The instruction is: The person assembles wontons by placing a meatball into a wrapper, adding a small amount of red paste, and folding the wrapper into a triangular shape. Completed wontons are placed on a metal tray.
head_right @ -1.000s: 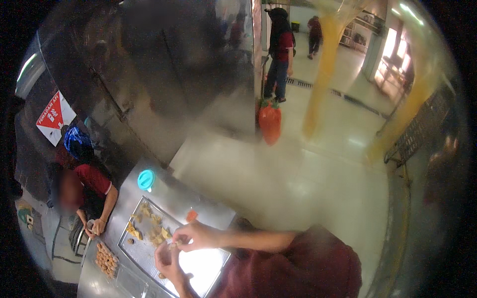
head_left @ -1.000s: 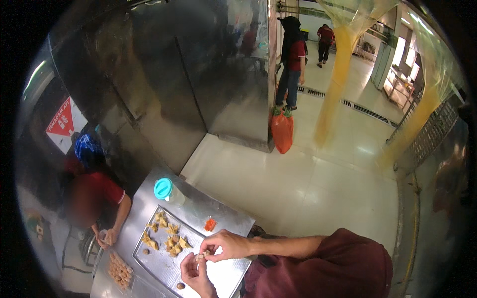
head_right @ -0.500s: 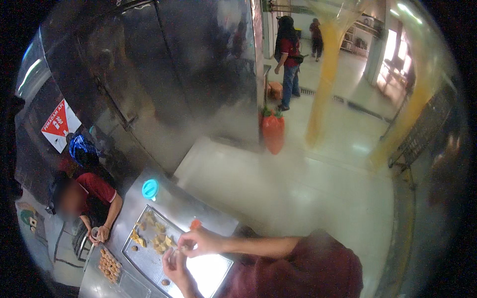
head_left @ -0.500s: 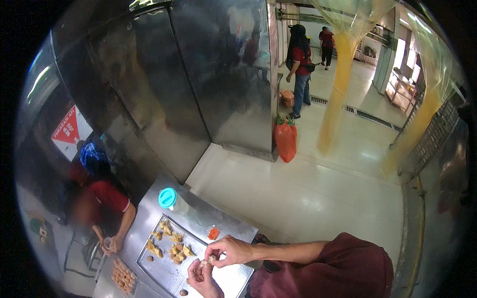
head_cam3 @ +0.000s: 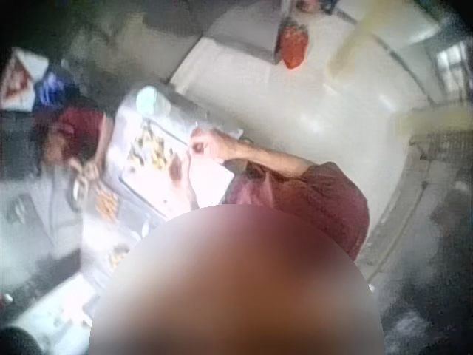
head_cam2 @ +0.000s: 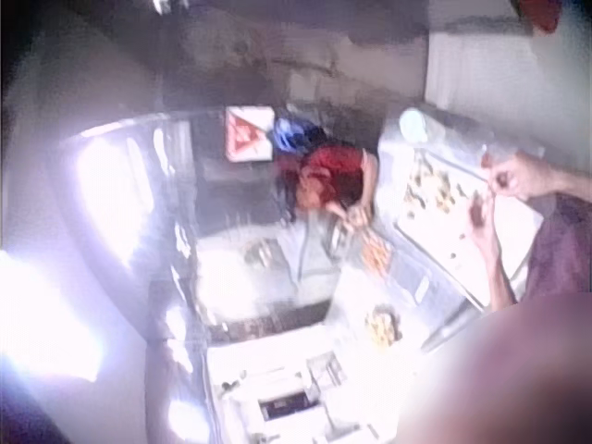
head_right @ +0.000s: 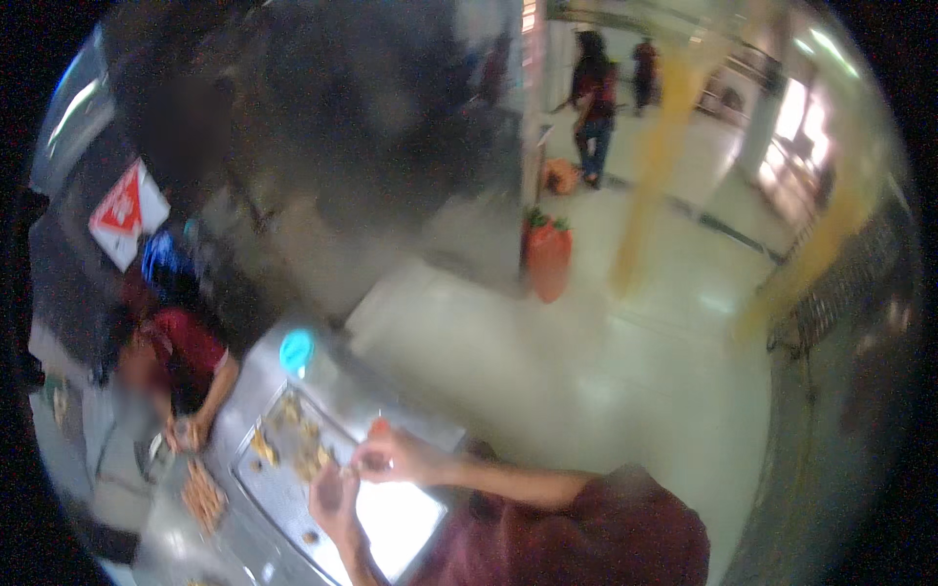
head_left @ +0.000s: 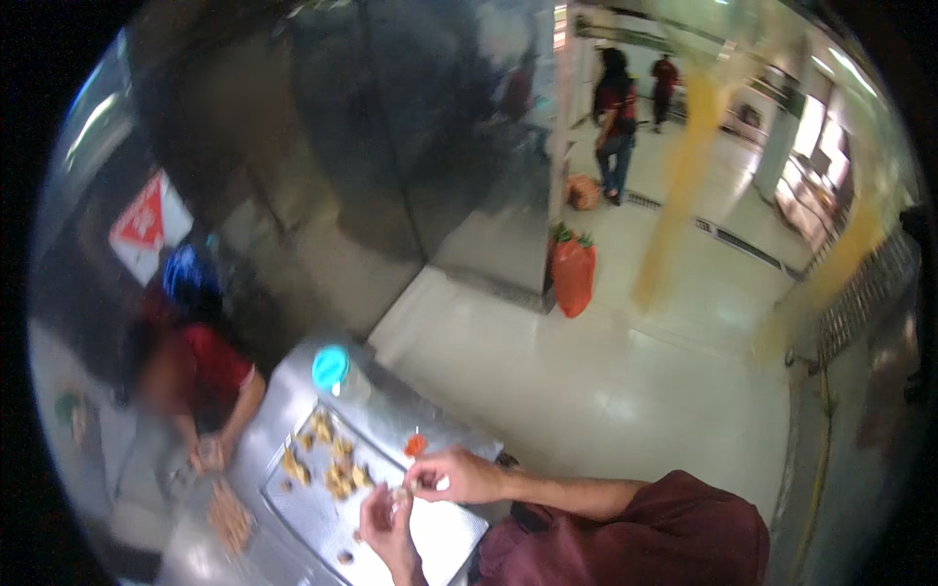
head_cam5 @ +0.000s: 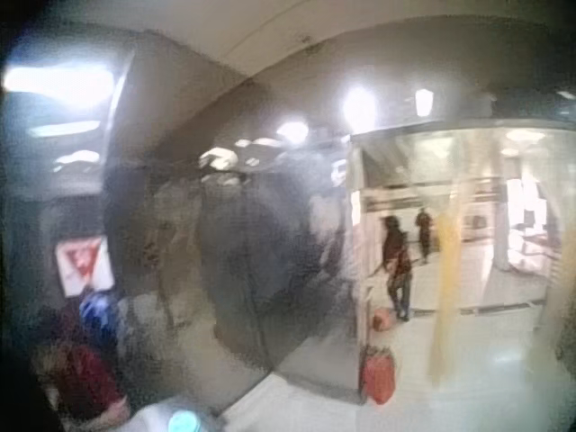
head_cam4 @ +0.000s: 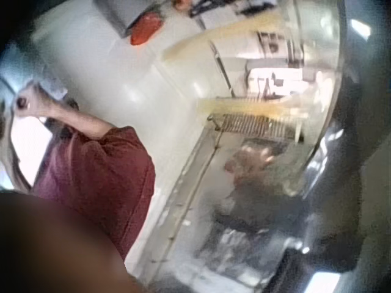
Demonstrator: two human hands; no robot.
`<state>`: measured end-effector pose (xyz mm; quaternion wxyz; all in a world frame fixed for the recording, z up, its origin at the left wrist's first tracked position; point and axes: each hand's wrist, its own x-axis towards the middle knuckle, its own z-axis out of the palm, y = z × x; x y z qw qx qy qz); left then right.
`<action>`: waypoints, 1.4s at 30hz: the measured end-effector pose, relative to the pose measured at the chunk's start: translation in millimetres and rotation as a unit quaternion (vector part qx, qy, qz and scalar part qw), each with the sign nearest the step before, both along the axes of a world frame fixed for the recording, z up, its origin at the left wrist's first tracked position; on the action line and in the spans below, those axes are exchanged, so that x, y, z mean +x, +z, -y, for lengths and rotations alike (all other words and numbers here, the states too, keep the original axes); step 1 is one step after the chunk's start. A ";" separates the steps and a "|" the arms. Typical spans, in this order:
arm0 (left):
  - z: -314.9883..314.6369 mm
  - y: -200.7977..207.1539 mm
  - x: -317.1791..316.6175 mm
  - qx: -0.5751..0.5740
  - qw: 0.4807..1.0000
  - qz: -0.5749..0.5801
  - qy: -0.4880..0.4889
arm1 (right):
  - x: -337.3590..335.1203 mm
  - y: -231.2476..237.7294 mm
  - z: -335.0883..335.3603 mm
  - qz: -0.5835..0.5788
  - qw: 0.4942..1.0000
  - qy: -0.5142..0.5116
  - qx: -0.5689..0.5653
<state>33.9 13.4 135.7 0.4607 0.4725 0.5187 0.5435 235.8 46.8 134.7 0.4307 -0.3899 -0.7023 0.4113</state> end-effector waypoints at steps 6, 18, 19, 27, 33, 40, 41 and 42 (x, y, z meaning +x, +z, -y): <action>-3.1 1.4 5.0 0.026 0.999 0.021 -0.039 | 0.6 2.3 2.6 -0.055 0.998 -0.031 -0.021; -10.6 -14.2 -13.9 -0.097 0.943 0.318 -0.029 | -15.5 -10.0 -17.5 -0.238 0.926 0.077 -0.284; -11.0 -17.8 -16.7 -0.099 0.934 0.341 -0.027 | -15.1 -11.5 -19.7 -0.259 0.910 0.093 -0.310; -26.8 -79.1 -42.0 -0.120 0.945 0.291 0.093 | 10.2 -50.5 -88.3 -0.132 0.937 -0.024 -0.322; -49.9 -152.0 -21.1 -0.209 0.953 0.218 0.035 | 10.8 -136.0 -157.9 0.207 0.963 0.019 -0.173; -82.5 -199.4 12.3 -0.191 0.972 0.131 -0.024 | -4.9 -186.6 -199.5 0.289 0.949 0.120 -0.022; -84.6 -203.7 14.9 -0.191 0.975 0.113 -0.026 | -7.5 -187.6 -201.2 0.320 0.938 0.131 -0.023; -85.8 -207.5 16.5 -0.193 0.976 0.094 -0.034 | -9.7 -187.5 -203.2 0.351 0.925 0.141 -0.023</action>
